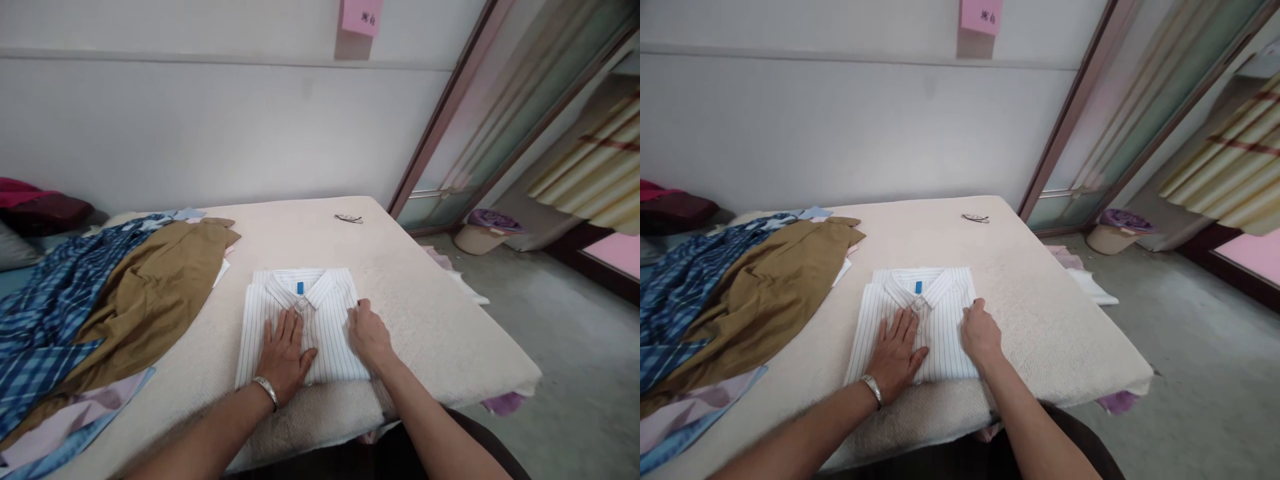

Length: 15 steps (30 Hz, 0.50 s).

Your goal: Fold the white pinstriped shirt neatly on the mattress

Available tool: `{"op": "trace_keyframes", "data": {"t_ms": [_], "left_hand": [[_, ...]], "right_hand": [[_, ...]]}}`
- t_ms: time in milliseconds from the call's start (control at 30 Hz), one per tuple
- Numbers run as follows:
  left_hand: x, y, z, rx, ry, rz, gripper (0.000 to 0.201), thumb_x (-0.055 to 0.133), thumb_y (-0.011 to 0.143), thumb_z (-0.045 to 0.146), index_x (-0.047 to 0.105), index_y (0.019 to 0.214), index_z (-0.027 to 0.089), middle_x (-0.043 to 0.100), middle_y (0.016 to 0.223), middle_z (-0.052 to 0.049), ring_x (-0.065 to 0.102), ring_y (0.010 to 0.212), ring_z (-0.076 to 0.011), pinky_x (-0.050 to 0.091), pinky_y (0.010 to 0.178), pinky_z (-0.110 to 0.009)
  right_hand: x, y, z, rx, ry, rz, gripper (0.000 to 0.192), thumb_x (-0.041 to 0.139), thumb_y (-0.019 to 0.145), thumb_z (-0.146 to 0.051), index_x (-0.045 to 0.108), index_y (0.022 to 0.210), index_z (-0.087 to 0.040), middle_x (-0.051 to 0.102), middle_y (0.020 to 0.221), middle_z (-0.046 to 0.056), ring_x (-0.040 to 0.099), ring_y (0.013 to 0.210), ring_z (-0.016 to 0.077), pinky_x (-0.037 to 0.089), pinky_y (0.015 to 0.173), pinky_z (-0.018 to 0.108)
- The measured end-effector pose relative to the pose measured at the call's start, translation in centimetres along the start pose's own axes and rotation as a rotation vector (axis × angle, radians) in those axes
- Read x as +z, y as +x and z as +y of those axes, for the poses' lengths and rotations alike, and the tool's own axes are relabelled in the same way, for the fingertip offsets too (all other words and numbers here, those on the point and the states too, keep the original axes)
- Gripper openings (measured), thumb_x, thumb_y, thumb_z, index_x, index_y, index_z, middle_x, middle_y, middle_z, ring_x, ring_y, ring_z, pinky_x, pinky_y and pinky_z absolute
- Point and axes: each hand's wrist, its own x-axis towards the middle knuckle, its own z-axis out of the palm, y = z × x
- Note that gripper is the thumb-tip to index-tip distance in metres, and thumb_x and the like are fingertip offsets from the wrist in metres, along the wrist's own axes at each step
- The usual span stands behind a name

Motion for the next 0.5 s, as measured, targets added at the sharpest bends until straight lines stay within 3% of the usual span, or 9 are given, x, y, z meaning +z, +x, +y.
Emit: {"op": "trace_keyframes", "data": {"t_ms": [100,167,233,300,400,500], "left_hand": [[0.0,0.1,-0.1,0.002,0.001,0.003,0.070,0.030,0.101,0.053,0.027,0.157,0.011,0.016,0.166,-0.017,0.008,0.155,-0.0346,0.012,0.120,-0.067],[0.0,0.1,-0.1,-0.003,0.004,-0.004,0.071,0.029,0.101,0.054,0.026,0.157,0.010,0.016,0.166,-0.017,0.008,0.155,-0.0350,0.012,0.120,-0.067],[0.1,0.1,0.0,-0.005,0.005,-0.016,0.072,0.029,0.101,0.054,0.027,0.157,0.009,0.016,0.166,-0.017,0.009,0.154,-0.0356,0.012,0.120,-0.067],[0.0,0.0,0.1,-0.010,-0.001,-0.021,0.072,0.030,0.100,0.054,0.027,0.157,0.010,0.017,0.166,-0.017,0.010,0.154,-0.0362,0.012,0.120,-0.067],[-0.4,0.0,0.3,-0.011,-0.026,-0.014,0.072,0.034,0.099,0.055,0.029,0.155,0.011,0.020,0.165,-0.018,0.014,0.154,-0.0366,0.014,0.120,-0.067],[-1.4,0.7,-0.6,0.015,-0.086,0.033,0.060,0.039,0.099,0.050,0.043,0.147,0.014,0.035,0.160,-0.016,0.027,0.150,-0.0326,0.023,0.120,-0.060]], "right_hand": [[-0.5,-0.8,0.3,0.004,-0.171,-0.006,0.030,0.025,0.102,-0.027,0.050,0.113,-0.013,0.068,0.086,0.015,0.068,0.077,0.0263,0.044,0.068,0.035],[-1.0,-0.9,-0.2,-0.023,-0.277,0.088,0.034,0.022,0.103,-0.027,0.052,0.110,-0.012,0.068,0.087,0.017,0.068,0.079,0.0277,0.046,0.071,0.037],[-0.9,-0.7,-1.1,-0.158,-0.343,0.232,0.039,0.022,0.104,-0.029,0.054,0.115,-0.010,0.067,0.103,0.021,0.067,0.096,0.0305,0.046,0.082,0.041],[0.0,-0.2,-2.1,-0.365,-0.355,0.325,0.046,0.024,0.104,-0.036,0.051,0.131,-0.010,0.058,0.132,0.025,0.054,0.124,0.0331,0.040,0.100,0.045],[2.3,1.1,-2.7,-0.460,-0.330,0.270,0.067,0.030,0.102,-0.052,0.034,0.152,-0.008,0.031,0.160,0.022,0.026,0.148,0.0331,0.024,0.116,0.050],[4.1,2.2,-2.3,-0.381,-0.306,0.176,0.079,0.029,0.100,-0.061,0.027,0.156,-0.005,0.020,0.164,0.021,0.016,0.152,0.0320,0.018,0.119,0.052]]}}
